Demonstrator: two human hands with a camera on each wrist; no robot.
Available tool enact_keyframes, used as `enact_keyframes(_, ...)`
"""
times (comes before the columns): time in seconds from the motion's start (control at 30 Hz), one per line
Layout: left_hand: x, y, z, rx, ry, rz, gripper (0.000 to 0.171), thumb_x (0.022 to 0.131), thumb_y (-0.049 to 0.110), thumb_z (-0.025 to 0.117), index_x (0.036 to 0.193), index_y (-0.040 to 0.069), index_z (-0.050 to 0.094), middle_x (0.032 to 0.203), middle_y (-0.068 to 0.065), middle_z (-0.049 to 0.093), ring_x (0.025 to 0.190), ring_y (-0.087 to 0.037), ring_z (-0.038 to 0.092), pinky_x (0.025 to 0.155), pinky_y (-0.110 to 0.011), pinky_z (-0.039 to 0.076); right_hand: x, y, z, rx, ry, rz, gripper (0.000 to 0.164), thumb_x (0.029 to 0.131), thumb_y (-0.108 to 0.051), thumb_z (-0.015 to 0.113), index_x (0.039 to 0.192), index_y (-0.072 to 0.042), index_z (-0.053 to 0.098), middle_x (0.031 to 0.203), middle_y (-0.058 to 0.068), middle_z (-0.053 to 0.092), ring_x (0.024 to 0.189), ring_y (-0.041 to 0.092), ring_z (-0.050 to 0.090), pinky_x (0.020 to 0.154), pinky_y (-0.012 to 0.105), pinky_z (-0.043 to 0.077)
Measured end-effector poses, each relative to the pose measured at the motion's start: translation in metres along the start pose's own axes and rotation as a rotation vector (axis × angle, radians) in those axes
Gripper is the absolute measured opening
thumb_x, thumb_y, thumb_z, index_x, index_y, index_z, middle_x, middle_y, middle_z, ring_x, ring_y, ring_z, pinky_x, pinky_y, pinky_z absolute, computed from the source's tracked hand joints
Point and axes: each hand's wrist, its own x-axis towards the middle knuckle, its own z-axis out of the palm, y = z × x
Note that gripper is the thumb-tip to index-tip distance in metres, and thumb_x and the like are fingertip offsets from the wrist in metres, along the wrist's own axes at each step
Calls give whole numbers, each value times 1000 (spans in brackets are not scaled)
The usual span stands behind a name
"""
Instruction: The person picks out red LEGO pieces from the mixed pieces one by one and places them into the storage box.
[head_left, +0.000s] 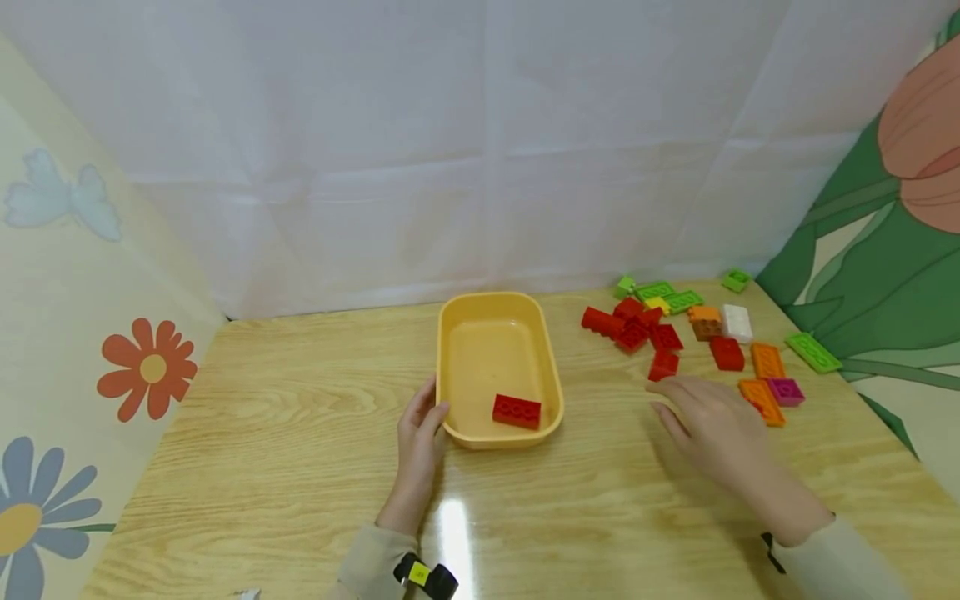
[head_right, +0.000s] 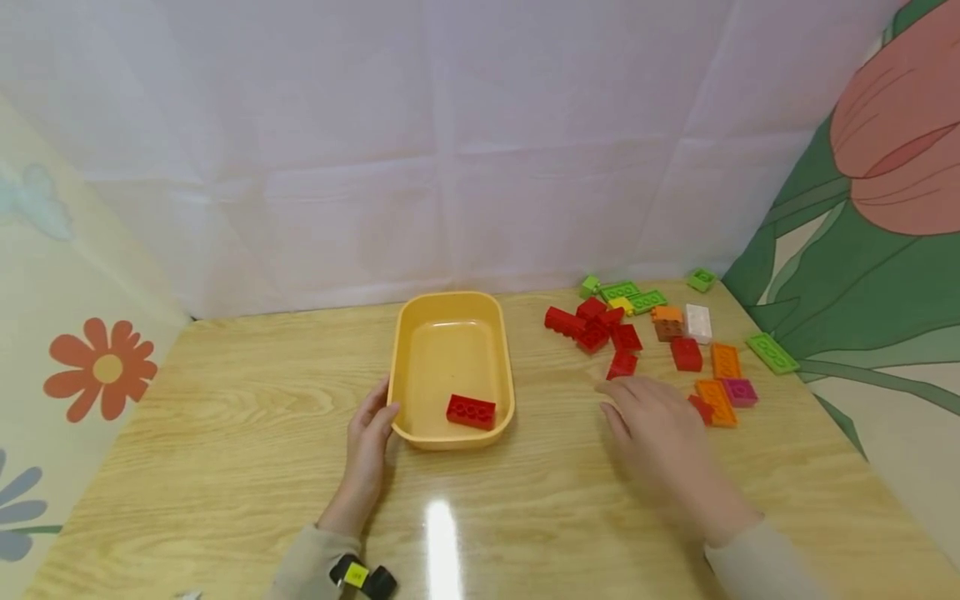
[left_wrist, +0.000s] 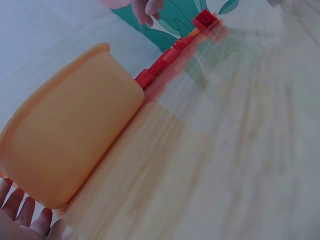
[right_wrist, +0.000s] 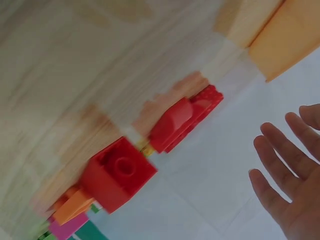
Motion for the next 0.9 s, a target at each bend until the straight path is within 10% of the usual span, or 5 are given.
enact_keyframes(0.5,0,0,1,24,11,-5,50,90,1,48,138,-5,41,145,-25,43,130,-27,41,108,-32,41,-27,40,-5,2,11,28,31,69,-7,73,99,-1,69,98,23,71,89,41,61,76,60,51)
enact_keyframes(0.9,1,0,1,17,9,-8,50,90,2,49,139,-4,41,145,-24,44,131,-26,40,112,-42,36,-40,70,-8,-22,-145,152,39,72,-18,73,103,4,66,103,30,67,93,44,58,78,63,48)
